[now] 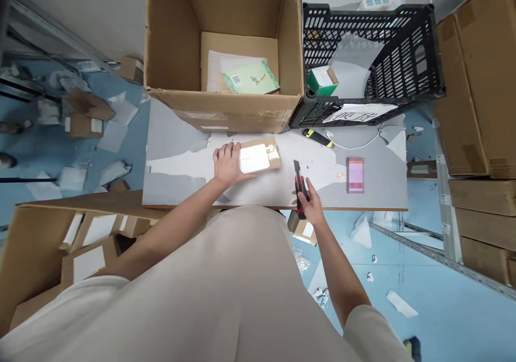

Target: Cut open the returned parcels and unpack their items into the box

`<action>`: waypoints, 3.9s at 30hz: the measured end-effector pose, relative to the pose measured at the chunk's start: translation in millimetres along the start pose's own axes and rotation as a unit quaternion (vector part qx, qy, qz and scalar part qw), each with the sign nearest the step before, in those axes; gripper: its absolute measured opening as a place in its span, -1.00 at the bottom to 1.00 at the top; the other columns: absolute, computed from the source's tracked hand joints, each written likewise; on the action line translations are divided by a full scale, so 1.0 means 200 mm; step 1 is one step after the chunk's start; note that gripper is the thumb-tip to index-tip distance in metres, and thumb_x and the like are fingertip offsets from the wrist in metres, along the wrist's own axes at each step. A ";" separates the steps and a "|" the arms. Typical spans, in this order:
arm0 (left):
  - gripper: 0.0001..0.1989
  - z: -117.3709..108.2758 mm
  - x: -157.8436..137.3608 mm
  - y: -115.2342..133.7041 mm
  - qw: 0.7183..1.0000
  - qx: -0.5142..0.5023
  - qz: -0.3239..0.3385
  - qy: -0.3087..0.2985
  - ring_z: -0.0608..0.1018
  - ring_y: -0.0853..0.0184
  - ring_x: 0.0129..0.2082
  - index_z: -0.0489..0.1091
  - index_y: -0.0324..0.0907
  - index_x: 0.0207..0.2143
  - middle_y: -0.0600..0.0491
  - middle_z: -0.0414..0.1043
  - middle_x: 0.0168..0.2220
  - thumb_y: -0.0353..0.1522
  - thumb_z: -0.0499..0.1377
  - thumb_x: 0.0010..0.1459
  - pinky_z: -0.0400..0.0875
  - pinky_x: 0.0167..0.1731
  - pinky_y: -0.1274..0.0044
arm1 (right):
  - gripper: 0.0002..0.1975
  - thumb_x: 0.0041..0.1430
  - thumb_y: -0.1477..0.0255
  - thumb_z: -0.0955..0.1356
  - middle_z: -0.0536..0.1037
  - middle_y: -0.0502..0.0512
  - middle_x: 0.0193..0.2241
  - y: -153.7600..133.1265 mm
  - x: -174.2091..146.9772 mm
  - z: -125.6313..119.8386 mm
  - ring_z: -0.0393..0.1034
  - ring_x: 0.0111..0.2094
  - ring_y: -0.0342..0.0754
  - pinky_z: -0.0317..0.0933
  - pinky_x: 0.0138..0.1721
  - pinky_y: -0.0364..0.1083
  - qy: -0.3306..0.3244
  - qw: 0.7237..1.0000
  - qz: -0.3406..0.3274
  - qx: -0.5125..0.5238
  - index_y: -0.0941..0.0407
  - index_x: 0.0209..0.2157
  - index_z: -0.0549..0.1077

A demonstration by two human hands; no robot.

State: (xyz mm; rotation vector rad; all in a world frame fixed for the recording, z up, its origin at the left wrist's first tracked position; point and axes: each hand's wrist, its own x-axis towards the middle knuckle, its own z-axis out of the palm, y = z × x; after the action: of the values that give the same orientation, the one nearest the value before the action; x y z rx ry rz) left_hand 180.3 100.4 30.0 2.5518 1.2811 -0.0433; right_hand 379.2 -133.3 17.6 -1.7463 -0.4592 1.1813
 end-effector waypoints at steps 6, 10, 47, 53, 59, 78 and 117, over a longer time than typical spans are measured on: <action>-0.12 0.01 -0.22 0.03 0.997 -0.029 -0.065 -0.035 0.39 -0.08 -0.02 0.02 -0.35 0.27 -0.32 0.34 0.02 0.05 0.08 0.08 0.26 -0.07 0.19 | -0.47 0.04 0.03 0.33 0.49 0.12 -0.14 -0.11 0.20 0.39 0.37 -0.51 -0.18 0.31 -0.51 -0.12 -0.051 0.997 -0.009 0.055 0.05 -0.06 0.23; -0.41 0.08 -0.40 0.00 0.988 -0.139 -0.033 -0.055 0.49 0.14 -0.16 0.08 -0.36 0.25 -0.18 0.44 -0.17 -0.24 -0.03 0.24 0.36 -0.13 0.35 | -0.50 0.07 0.04 0.31 0.49 0.00 -0.38 -0.13 0.26 0.43 0.33 -0.53 -0.16 0.25 -0.51 -0.12 -0.037 0.999 -0.029 0.001 0.07 -0.07 0.23; -0.13 0.03 -0.14 -0.21 0.995 -0.053 0.089 -0.004 -0.06 -0.05 0.34 -0.02 -0.24 0.28 -0.24 -0.09 0.34 -0.12 0.16 -0.04 -0.21 0.25 0.14 | -0.45 0.13 0.08 0.28 0.49 0.15 -0.14 -0.13 0.33 0.19 0.44 -0.41 -0.12 0.38 -0.27 -0.02 0.006 0.994 -0.072 -0.083 0.09 0.07 0.25; 0.15 0.03 -0.11 -0.20 0.994 -0.026 0.101 -0.035 -0.04 -0.13 0.32 -0.09 -0.32 0.31 -0.32 -0.08 0.32 0.12 0.23 -0.19 -0.24 0.24 0.11 | -0.30 0.17 0.14 0.26 0.49 0.07 -0.25 -0.06 0.13 0.09 0.32 -0.58 -0.21 0.32 -0.51 -0.10 -0.071 0.990 -0.006 -0.122 0.01 0.30 0.02; 0.27 0.04 -0.11 -0.19 0.994 -0.026 0.096 -0.038 -0.03 -0.15 0.32 -0.10 -0.35 0.31 -0.34 -0.07 0.31 0.18 0.26 -0.30 -0.22 0.24 0.08 | -0.30 0.17 0.19 0.26 0.49 0.04 -0.27 -0.08 0.10 0.11 0.30 -0.59 -0.22 0.32 -0.53 -0.11 -0.079 0.987 -0.007 -0.138 -0.04 0.32 0.00; 0.22 0.05 -0.09 -0.18 0.997 -0.050 0.056 -0.025 0.03 -0.17 0.29 -0.06 -0.32 0.30 -0.32 0.02 0.27 0.11 0.31 -0.31 -0.16 0.24 0.08 | -0.33 0.14 0.30 0.32 0.46 -0.05 -0.47 -0.19 0.18 0.00 0.29 -0.67 -0.22 0.27 -0.66 -0.18 -0.145 0.973 0.032 -0.177 -0.05 0.28 0.12; 0.05 0.08 -0.15 -0.21 0.992 -0.001 0.121 0.025 -0.04 -0.14 0.33 -0.02 -0.30 0.29 -0.33 -0.07 0.32 0.16 0.15 -0.08 -0.31 0.22 0.01 | -0.30 0.18 0.55 0.13 0.33 0.30 -0.04 0.25 0.23 0.04 0.34 -0.13 0.08 0.25 -0.12 0.03 0.068 0.829 0.031 -0.554 0.04 0.34 -0.10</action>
State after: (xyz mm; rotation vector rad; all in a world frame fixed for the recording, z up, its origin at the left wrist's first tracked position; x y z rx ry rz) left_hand 131.9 96.5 9.0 2.7024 0.9783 0.0707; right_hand 384.5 -120.2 -49.5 -2.8117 -1.1645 0.8275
